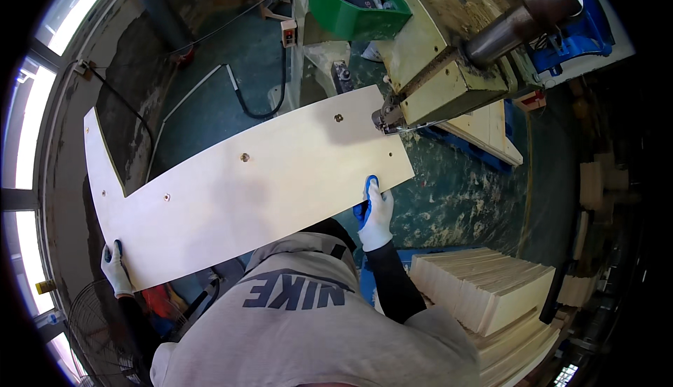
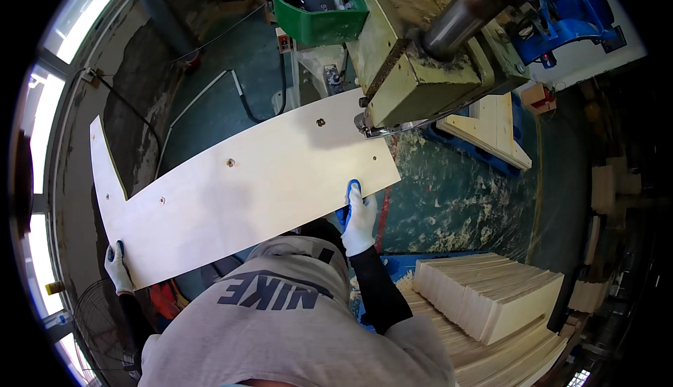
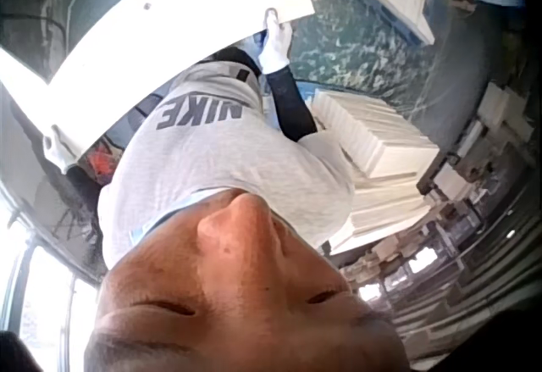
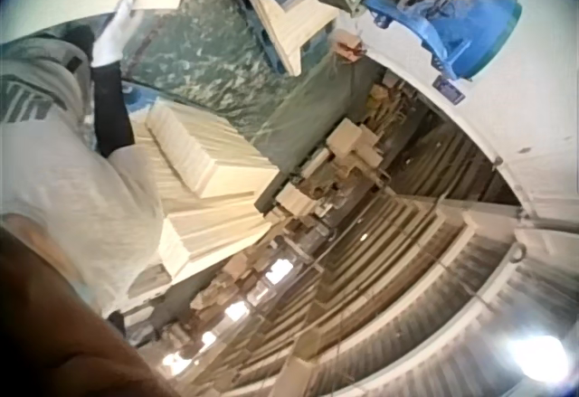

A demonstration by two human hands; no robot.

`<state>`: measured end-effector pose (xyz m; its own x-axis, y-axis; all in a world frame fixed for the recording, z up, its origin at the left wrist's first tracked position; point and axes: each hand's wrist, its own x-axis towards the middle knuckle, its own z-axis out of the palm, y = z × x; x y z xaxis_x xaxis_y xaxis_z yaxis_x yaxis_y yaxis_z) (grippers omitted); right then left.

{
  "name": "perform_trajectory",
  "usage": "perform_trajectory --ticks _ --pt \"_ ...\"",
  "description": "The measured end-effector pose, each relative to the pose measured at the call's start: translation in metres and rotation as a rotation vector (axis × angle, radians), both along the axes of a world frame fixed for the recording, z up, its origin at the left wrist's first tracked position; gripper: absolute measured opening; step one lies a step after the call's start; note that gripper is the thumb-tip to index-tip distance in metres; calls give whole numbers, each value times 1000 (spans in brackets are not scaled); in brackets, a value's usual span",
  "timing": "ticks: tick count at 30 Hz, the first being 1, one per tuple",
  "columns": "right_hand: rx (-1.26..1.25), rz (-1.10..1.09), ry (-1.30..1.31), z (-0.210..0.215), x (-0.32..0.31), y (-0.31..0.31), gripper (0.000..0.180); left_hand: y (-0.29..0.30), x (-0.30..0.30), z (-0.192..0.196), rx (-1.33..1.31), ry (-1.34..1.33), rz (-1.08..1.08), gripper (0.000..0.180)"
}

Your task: The person picks up L-shaped and rectangular wooden panels from a stack, positions each panel under a pneumatic woodworking machine to drill holes, and then places the finished panels onto a nearby pallet.

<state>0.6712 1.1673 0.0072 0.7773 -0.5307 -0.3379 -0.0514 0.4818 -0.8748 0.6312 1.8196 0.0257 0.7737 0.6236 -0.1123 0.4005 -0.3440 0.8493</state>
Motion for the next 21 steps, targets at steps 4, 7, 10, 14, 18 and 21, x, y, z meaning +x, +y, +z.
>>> perform_trajectory --ticks 4,7,10,14,18,21 --pt "-2 121 37 10 33 1 16 18 -15 -13 -17 -3 46 32" --pt "-14 168 24 -10 45 -6 18 0 -16 -14 -110 -110 93 30" --pt "-78 166 12 -10 45 -5 19 8 -14 -12 -26 -21 43 31" --pt "-141 125 -12 -16 50 -5 21 8 -7 -14 -45 -40 49 33" --pt "-86 155 97 -26 50 -12 24 10 10 -12 -17 -39 18 33" --pt "-136 138 94 -25 46 -7 25 5 12 -4 -41 -41 0 33"
